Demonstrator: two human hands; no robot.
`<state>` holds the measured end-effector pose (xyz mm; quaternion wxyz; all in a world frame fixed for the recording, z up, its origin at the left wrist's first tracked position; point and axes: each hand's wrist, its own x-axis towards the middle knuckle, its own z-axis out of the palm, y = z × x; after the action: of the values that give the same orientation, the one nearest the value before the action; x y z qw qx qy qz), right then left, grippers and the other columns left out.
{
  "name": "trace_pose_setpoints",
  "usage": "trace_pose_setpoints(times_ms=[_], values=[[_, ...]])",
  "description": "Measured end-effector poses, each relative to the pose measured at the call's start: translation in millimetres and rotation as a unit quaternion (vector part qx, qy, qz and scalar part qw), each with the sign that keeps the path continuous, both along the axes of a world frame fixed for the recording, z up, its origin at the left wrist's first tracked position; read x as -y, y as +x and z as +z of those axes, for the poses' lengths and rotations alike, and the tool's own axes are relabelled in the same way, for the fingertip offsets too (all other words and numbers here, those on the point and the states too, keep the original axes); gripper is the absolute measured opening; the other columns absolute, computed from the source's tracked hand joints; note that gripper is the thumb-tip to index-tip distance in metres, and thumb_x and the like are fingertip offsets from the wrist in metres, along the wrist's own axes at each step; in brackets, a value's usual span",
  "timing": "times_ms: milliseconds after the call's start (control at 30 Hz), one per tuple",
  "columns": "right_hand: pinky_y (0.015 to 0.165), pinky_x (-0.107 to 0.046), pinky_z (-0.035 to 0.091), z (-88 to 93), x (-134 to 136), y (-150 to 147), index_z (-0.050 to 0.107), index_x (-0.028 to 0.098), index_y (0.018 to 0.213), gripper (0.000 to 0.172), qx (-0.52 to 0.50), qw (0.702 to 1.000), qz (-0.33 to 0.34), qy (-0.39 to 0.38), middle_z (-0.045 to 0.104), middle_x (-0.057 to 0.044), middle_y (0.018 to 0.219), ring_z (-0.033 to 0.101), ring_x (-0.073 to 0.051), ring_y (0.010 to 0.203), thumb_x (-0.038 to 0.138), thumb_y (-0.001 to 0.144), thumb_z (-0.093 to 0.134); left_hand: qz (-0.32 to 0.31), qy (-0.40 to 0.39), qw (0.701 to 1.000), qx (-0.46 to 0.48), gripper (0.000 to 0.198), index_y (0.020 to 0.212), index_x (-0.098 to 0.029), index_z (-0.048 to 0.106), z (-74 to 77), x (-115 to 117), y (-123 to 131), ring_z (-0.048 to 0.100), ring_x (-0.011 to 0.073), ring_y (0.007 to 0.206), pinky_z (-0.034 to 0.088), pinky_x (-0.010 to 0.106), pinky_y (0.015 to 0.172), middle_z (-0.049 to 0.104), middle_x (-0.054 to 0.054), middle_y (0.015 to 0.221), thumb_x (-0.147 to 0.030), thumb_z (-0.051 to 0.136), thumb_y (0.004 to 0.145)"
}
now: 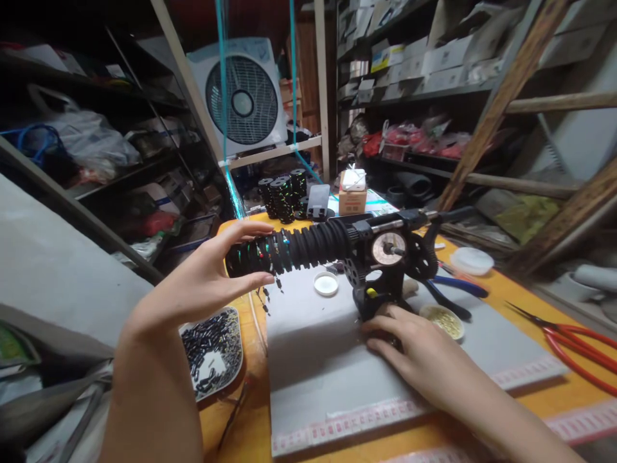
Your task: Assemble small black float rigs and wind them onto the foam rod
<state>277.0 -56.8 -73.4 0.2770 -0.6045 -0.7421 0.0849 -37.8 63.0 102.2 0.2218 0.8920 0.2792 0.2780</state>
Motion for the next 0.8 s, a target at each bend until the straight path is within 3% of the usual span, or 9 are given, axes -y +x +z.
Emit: trace_pose_setpoints(times_ms=[200, 300, 400, 533, 633, 800], values=[[0.069, -0.035, 0.063, -12.0, -2, -15, 0.085, 0.032, 0.092, 0.025, 0.003, 0.997, 0.026, 0.076, 0.08, -0.003, 0.093, 0.081, -0.023, 0.08, 0.036, 0.105, 0.064, -0.002, -0.007, 1.0, 0.013, 0.056, 0.143, -0.019, 0.062, -2.8, -3, 1, 0.065, 0.0276, 0.14, 0.053, 0.042, 0.12, 0.072, 0.011, 0.148, -0.022, 0.083, 0.091], [0.065, -0.033, 0.062, -4.1, -1, -22, 0.08, 0.029, 0.09, 0.027, -0.002, 0.989, 0.049, 0.136, 0.078, -0.003, 0.088, 0.079, -0.022, 0.077, 0.036, 0.108, 0.06, 0.004, -0.013, 1.0, 0.021, 0.064, 0.145, -0.018, 0.061, -5.1, -3, 2, 0.065, 0.0299, 0.139, 0.052, 0.045, 0.12, 0.072, 0.012, 0.148, -0.023, 0.089, 0.087], [0.062, -0.028, 0.062, 24.0, 0, -31, 0.075, 0.028, 0.095, 0.019, -0.02, 0.979, 0.083, 0.185, 0.078, 0.0, 0.084, 0.077, -0.018, 0.072, 0.034, 0.108, 0.064, 0.011, -0.007, 1.0, 0.023, 0.067, 0.147, -0.019, 0.06, -6.7, -3, 4, 0.066, 0.0283, 0.135, 0.05, 0.044, 0.119, 0.073, 0.01, 0.146, -0.026, 0.091, 0.087], [0.062, -0.024, 0.059, 82.6, -6, -46, 0.072, 0.028, 0.1, 0.009, -0.049, 0.96, 0.115, 0.249, 0.079, 0.001, 0.085, 0.075, -0.015, 0.072, 0.028, 0.106, 0.066, 0.002, 0.003, 1.0, 0.023, 0.06, 0.143, -0.015, 0.063, -6.1, -3, 5, 0.067, 0.0265, 0.135, 0.05, 0.039, 0.118, 0.074, 0.012, 0.145, -0.024, 0.09, 0.09], [0.071, -0.025, 0.062, 118.8, -24, -57, 0.074, 0.031, 0.103, 0.01, -0.057, 0.945, 0.127, 0.295, 0.081, 0.002, 0.093, 0.077, -0.016, 0.081, 0.025, 0.107, 0.067, -0.012, 0.018, 0.999, 0.027, 0.055, 0.14, -0.011, 0.064, -4.5, -3, 5, 0.068, 0.026, 0.136, 0.049, 0.037, 0.118, 0.075, 0.014, 0.144, -0.02, 0.088, 0.091], [0.087, -0.031, 0.063, 140.1, -61, -75, 0.075, 0.028, 0.106, 0.012, -0.069, 0.925, 0.107, 0.357, 0.078, -0.004, 0.105, 0.077, -0.018, 0.096, 0.019, 0.106, 0.067, -0.03, 0.031, 0.999, 0.033, 0.051, 0.139, -0.009, 0.066, -3.9, -4, 5, 0.07, 0.0256, 0.134, 0.05, 0.036, 0.117, 0.077, 0.015, 0.142, -0.021, 0.086, 0.094]])
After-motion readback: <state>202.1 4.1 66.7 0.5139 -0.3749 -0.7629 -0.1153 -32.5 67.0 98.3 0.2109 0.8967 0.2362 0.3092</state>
